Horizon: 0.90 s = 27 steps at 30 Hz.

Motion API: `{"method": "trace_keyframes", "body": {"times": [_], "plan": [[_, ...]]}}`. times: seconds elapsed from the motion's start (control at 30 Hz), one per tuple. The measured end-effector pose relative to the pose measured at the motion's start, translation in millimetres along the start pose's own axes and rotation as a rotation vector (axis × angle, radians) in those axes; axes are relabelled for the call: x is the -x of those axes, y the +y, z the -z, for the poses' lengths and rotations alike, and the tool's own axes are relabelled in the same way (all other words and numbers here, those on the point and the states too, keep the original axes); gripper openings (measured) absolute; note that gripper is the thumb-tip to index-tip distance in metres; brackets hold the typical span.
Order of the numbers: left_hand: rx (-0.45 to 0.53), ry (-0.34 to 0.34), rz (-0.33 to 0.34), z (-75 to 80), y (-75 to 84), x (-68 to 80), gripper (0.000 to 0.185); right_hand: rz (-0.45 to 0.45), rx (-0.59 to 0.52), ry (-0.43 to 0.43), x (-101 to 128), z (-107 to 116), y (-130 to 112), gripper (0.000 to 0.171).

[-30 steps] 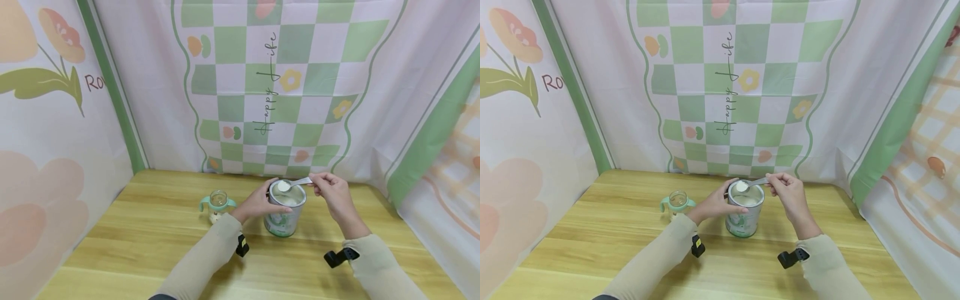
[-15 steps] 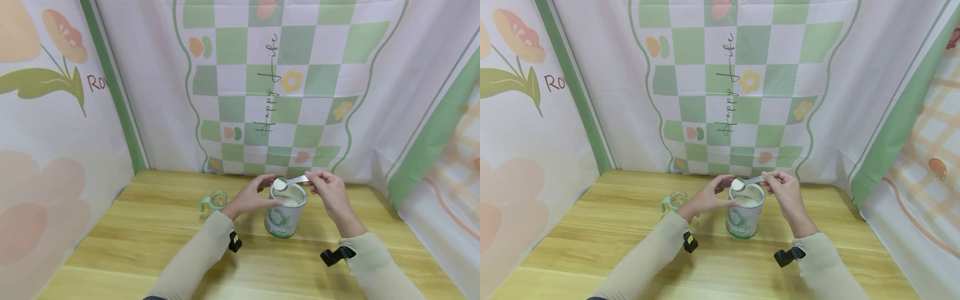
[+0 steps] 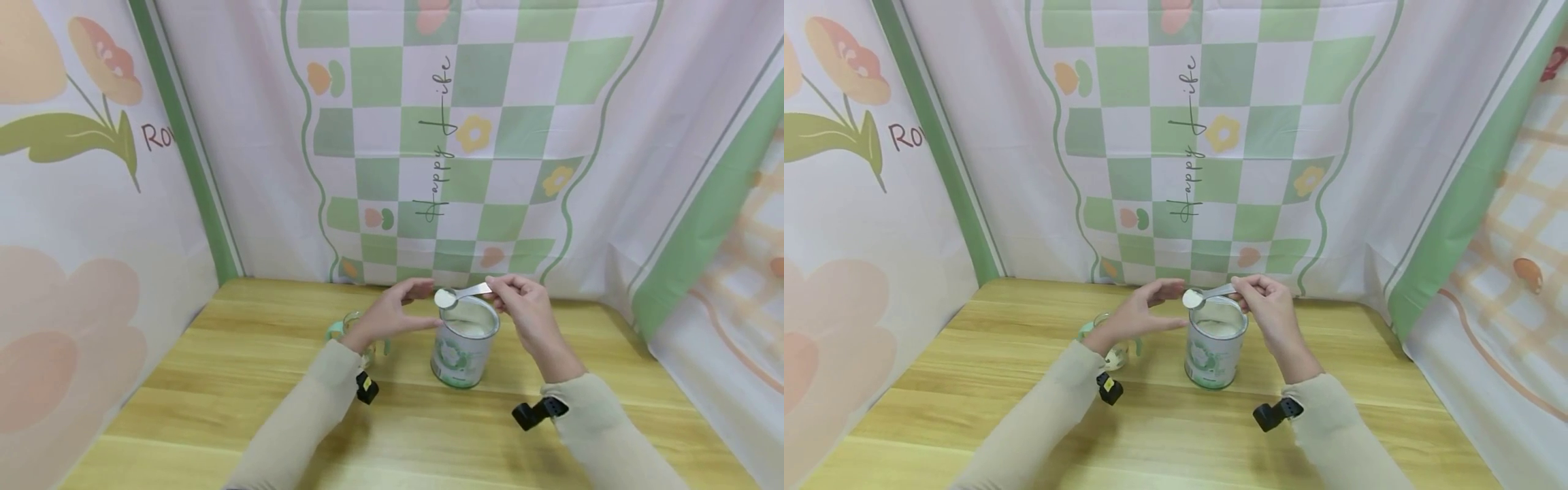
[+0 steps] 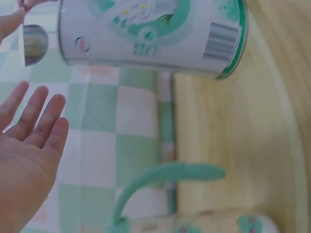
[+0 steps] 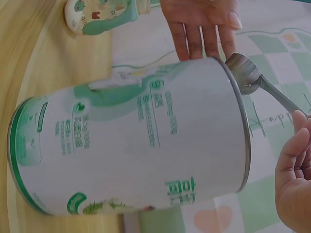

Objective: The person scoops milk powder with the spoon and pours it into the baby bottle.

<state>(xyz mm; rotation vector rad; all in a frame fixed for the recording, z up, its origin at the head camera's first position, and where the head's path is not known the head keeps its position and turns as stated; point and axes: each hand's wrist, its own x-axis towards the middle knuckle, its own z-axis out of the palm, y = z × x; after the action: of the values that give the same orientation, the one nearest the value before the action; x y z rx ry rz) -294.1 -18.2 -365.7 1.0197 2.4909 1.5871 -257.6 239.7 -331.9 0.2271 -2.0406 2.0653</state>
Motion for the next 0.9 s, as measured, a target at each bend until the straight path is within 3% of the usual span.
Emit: {"method": "trace_keyframes", "body": {"times": [0.2, 0.43, 0.63, 0.9], "plan": [[-0.037, 0.006, -0.018, 20.1, 2.2, 9.7, 0.072, -0.001, 0.021, -0.016, -2, -15, -3, 0.02], [-0.039, 0.058, -0.033, 40.2, -2.5, 20.6, 0.07, -0.017, 0.079, -0.042, -3, -28, -5, 0.021], [-0.028, 0.068, 0.004, 54.0, -10.0, 34.9, 0.068, -0.022, 0.068, -0.066, -4, -42, -4, 0.025], [-0.089, 0.079, 0.071, 61.5, -33.2, 57.7, 0.069, -0.015, 0.037, -0.109, -4, -58, -1, 0.028]]}}
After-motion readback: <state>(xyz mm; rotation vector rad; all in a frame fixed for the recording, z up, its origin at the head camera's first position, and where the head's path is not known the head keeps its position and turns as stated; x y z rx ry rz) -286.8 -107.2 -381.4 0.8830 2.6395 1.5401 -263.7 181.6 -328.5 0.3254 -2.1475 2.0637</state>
